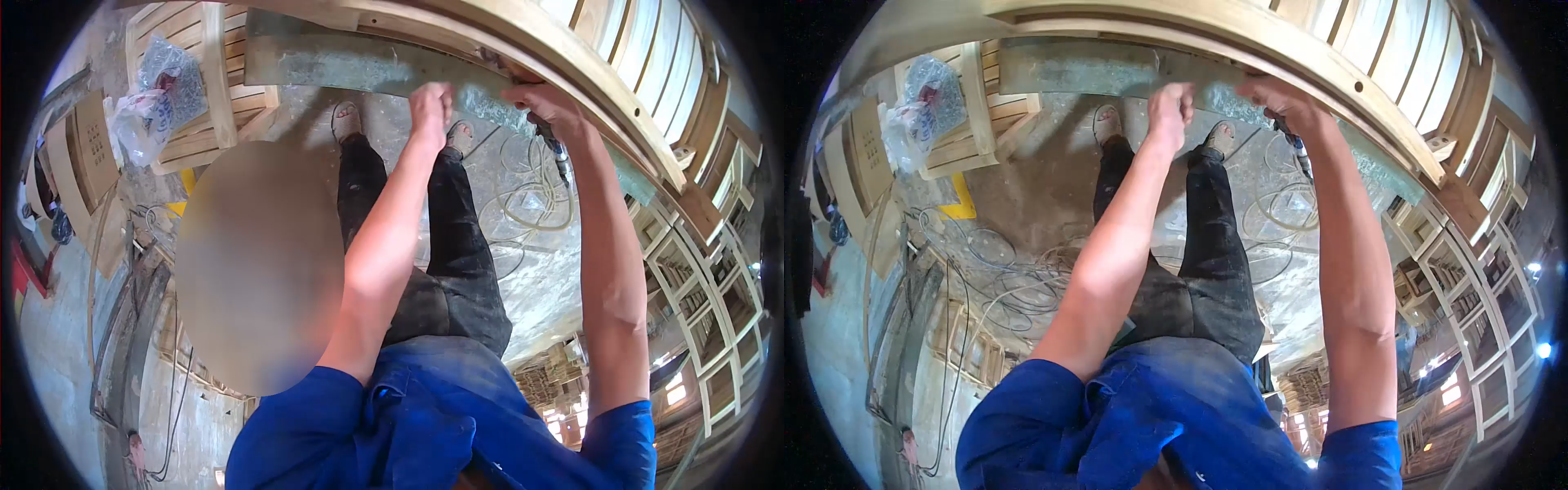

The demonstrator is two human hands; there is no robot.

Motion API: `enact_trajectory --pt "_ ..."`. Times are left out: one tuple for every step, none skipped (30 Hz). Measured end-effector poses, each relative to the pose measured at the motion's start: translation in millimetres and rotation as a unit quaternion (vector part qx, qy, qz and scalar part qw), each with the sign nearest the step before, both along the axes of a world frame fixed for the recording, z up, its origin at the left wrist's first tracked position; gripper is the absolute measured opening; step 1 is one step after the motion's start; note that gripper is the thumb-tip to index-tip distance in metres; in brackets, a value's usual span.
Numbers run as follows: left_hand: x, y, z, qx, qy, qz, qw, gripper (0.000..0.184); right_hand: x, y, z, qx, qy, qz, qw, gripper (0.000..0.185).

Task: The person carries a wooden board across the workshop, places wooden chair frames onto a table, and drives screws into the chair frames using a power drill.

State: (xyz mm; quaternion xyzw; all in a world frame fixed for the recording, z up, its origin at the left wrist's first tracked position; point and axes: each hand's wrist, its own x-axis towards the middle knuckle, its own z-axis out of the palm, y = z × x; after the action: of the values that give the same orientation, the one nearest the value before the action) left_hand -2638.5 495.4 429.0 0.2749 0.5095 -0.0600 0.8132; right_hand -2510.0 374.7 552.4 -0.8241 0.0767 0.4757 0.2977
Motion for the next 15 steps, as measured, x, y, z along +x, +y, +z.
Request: enact_trajectory --pt "-19 8 -1 0.007 -0.05 -0.011 0.999 0.015 -1 -4 -12 -0.012 -0.021 0.027 0.999 0.026" --pt "-30 16 1 0.008 -0.053 -0.013 0.998 0.015 1 -6 -21 -0.024 -0.043 0.054 0.997 0.025" --pt "-39 24 4 0.026 -0.035 -0.027 0.999 0.015 5 3 -5 -0.005 0.001 0.006 1.0 0.024" --pt "-48 29 7 0.043 -0.016 -0.041 0.998 0.015 3 0 -9 -0.007 0.0 0.004 1.0 0.024" --pt "-54 37 13 0.042 -0.018 -0.043 0.998 0.015 1 0 -11 0.001 0.003 -0.02 1.0 0.023" --pt "-56 45 16 0.039 -0.027 -0.063 0.997 0.016 3 -1 -14 0.011 0.002 -0.043 0.999 0.022" --pt "-57 52 19 0.036 -0.034 -0.082 0.995 0.018 5 -4 -15 0.004 0.004 -0.041 0.999 0.022" --pt "-60 56 14 0.037 -0.035 -0.084 0.995 0.018 5 -5 -18 0.005 0.003 -0.042 0.999 0.022" --pt "-61 60 7 0.031 -0.054 -0.074 0.995 0.021 5 -6 -24 0.002 0.012 -0.029 0.999 0.023" --pt "-64 62 1 0.026 -0.073 -0.064 0.995 0.025 4 -9 -29 0.0 0.022 -0.017 1.0 0.025" --pt "-60 65 8 0.019 -0.053 -0.08 0.995 0.024 3 0 -18 -0.018 0.047 -0.023 0.998 0.027" --pt "-59 65 12 0.019 -0.051 -0.085 0.995 0.024 3 -1 -18 -0.019 0.048 -0.014 0.999 0.031" --pt "-56 66 15 -0.013 -0.067 -0.058 0.996 0.024 3 -5 -22 0.006 0.034 0.018 0.999 0.033" --pt "-55 66 16 -0.044 -0.083 -0.032 0.995 0.024 1 -10 -26 0.031 0.018 0.05 0.998 0.038" --pt "-55 67 16 -0.031 -0.103 -0.058 0.992 0.023 4 -2 -17 -0.001 0.069 0.036 0.997 0.042"
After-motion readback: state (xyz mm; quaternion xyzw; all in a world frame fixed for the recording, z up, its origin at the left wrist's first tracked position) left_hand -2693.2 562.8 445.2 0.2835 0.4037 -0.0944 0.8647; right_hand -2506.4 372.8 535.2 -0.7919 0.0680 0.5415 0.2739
